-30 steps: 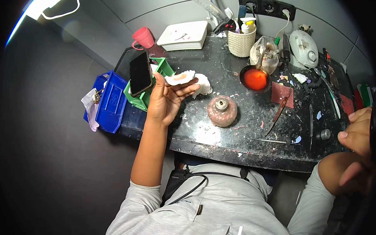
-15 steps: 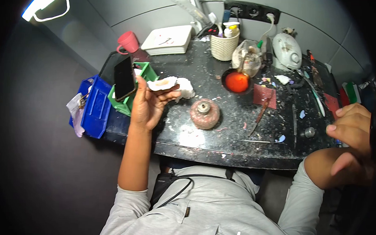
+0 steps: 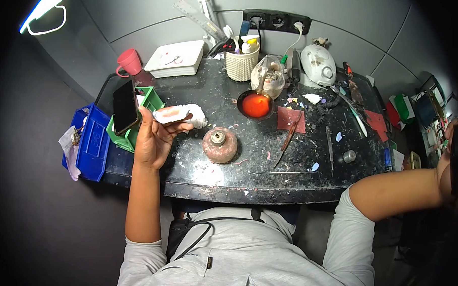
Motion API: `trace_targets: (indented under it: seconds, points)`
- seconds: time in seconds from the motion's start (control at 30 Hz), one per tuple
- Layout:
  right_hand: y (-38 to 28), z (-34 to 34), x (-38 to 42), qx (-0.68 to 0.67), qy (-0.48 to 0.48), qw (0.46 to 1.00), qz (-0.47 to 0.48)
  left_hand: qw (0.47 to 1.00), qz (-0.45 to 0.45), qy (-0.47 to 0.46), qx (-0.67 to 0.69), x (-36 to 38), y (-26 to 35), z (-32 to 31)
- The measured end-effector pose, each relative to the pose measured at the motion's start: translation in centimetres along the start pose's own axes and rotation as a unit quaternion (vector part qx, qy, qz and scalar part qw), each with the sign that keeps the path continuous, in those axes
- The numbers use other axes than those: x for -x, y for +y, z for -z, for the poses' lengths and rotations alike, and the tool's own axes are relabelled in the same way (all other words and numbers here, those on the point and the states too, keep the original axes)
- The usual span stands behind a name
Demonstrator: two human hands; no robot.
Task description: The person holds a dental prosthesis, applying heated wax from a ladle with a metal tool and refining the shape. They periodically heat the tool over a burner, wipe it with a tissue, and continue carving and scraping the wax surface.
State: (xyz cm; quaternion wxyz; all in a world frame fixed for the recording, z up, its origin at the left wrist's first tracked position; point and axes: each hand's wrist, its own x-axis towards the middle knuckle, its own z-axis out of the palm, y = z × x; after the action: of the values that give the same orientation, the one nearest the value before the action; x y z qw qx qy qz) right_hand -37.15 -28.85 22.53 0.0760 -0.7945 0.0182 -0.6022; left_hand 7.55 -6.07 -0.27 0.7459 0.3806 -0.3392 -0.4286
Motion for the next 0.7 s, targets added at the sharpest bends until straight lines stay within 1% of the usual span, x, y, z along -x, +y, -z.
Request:
trace_targets:
  seconds: [0.03, 0.07, 0.13, 0.2, 0.23, 0.27, 0.3, 0.33, 0.37, 0.4, 0.43, 0.47, 0.5, 0.53, 0.57, 0.63, 0.67, 0.7]
  points:
    - [0.1, 0.4, 0.1, -0.004, 0.012, 1.000, -0.028, 1.000, -0.001, 0.000, -0.013, 0.0, 0.0, 0.0]
    - [0.4, 0.5, 0.1, -0.001, 0.011, 1.000, -0.026, 1.000, -0.003, -0.001, -0.025, 0.0, 0.0, -0.2]
    - [1.7, 0.2, -0.2, 0.022, 0.037, 0.993, -0.111, 1.000, -0.009, 0.003, -0.019, 0.0, -0.1, -0.6]
    - [8.5, 3.9, 0.6, 0.018, -0.047, 0.979, -0.195, 1.000, 0.000, 0.004, -0.026, 0.0, -0.2, -0.6]
    - [11.8, 3.3, 0.5, 0.083, -0.024, 0.956, -0.282, 1.000, 0.003, 0.004, -0.027, 0.0, -0.2, -0.6]
    - [15.7, 2.4, 0.6, 0.148, 0.001, 0.920, -0.364, 1.000, 0.000, 0.003, -0.026, -0.1, -0.2, -0.6]
    - [20.9, 2.9, 1.3, 0.156, -0.038, 0.883, -0.442, 1.000, 0.006, 0.000, -0.017, -0.1, -0.2, -0.8]
    - [25.8, 2.6, 2.8, 0.189, -0.076, 0.856, -0.476, 1.000, 0.010, -0.003, -0.008, -0.1, -0.1, -0.8]
    - [30.3, 2.1, 5.0, 0.187, -0.103, 0.834, -0.508, 1.000, 0.009, 0.003, -0.012, -0.1, -0.2, -0.8]
    - [34.6, 2.2, 7.6, 0.223, -0.163, 0.806, -0.524, 1.000, 0.007, 0.009, -0.009, -0.2, -0.2, -0.8]
    - [39.3, 3.0, 10.1, 0.265, -0.248, 0.748, -0.556, 1.000, 0.007, 0.017, -0.009, -0.2, -0.2, -0.7]
    - [42.7, 3.2, 13.7, 0.364, -0.288, 0.754, -0.464, 1.000, 0.004, 0.024, -0.008, -0.2, -0.3, -0.6]
    - [45.3, 3.7, 16.7, 0.423, -0.323, 0.720, -0.446, 1.000, 0.002, 0.029, 0.006, -0.2, -0.4, -0.4]
    - [47.0, 4.0, 18.7, 0.393, -0.347, 0.706, -0.476, 0.999, 0.003, 0.033, 0.008, -0.2, -0.4, -0.3]
    - [48.4, 4.4, 21.0, 0.371, -0.335, 0.707, -0.501, 0.999, 0.003, 0.036, 0.007, -0.3, -0.4, -0.3]
    - [45.5, 3.0, 21.9, 0.295, -0.299, 0.718, -0.555, 0.999, 0.006, 0.046, -0.002, -0.3, -0.4, -0.2]
    - [45.3, 2.5, 22.3, 0.292, -0.294, 0.724, -0.551, 0.999, 0.000, 0.043, -0.006, -0.3, -0.2, -0.5]
    - [45.1, 2.0, 22.7, 0.273, -0.253, 0.733, -0.569, 0.999, -0.006, 0.043, -0.011, -0.3, -0.2, -0.5]
